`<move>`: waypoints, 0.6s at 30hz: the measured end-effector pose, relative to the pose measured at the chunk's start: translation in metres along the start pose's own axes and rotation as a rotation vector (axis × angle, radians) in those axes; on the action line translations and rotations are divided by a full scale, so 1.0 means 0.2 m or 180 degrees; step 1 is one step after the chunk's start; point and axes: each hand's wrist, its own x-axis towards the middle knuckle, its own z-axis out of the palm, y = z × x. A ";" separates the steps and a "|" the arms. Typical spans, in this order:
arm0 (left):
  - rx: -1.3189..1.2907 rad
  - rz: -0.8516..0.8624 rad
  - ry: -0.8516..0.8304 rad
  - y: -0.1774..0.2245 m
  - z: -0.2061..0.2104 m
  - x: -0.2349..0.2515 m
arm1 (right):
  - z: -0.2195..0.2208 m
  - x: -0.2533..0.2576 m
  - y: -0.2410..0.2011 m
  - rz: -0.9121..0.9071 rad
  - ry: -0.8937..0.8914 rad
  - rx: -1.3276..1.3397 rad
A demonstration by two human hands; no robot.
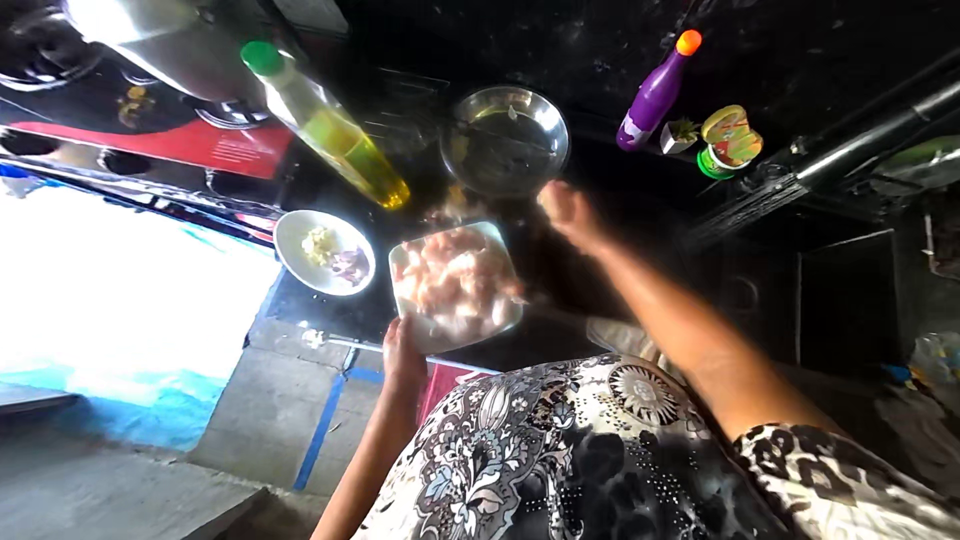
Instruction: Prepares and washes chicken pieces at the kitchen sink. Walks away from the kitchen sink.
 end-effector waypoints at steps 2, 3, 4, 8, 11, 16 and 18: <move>0.0318 0.0095 0.0030 0.00 -0.02 0.02 | -0.21 -0.08 0.01 0.0154 -0.0062 -0.0186; 0.0464 0.0127 0.0066 -0.01 -0.02 0.02 | -0.31 -0.14 0.01 0.0166 -0.0184 -0.0281; 0.0576 0.0153 0.0106 0.00 -0.03 0.02 | -0.40 -0.22 0.03 0.0145 -0.0343 -0.0341; 0.0667 0.0219 0.0425 0.05 -0.10 0.01 | -0.75 -0.59 0.10 0.0209 -0.0874 -0.0848; 0.0640 0.0183 0.0640 0.09 -0.20 -0.06 | -1.05 -0.69 0.35 0.0777 -0.1139 -0.1473; 0.1158 0.0275 0.0898 0.11 -0.36 -0.22 | -1.46 -0.54 0.69 0.0887 -0.1018 -0.1826; 0.1550 0.0344 0.1071 0.09 -0.45 -0.30 | -1.55 -0.44 0.61 0.0798 -0.0737 -0.1881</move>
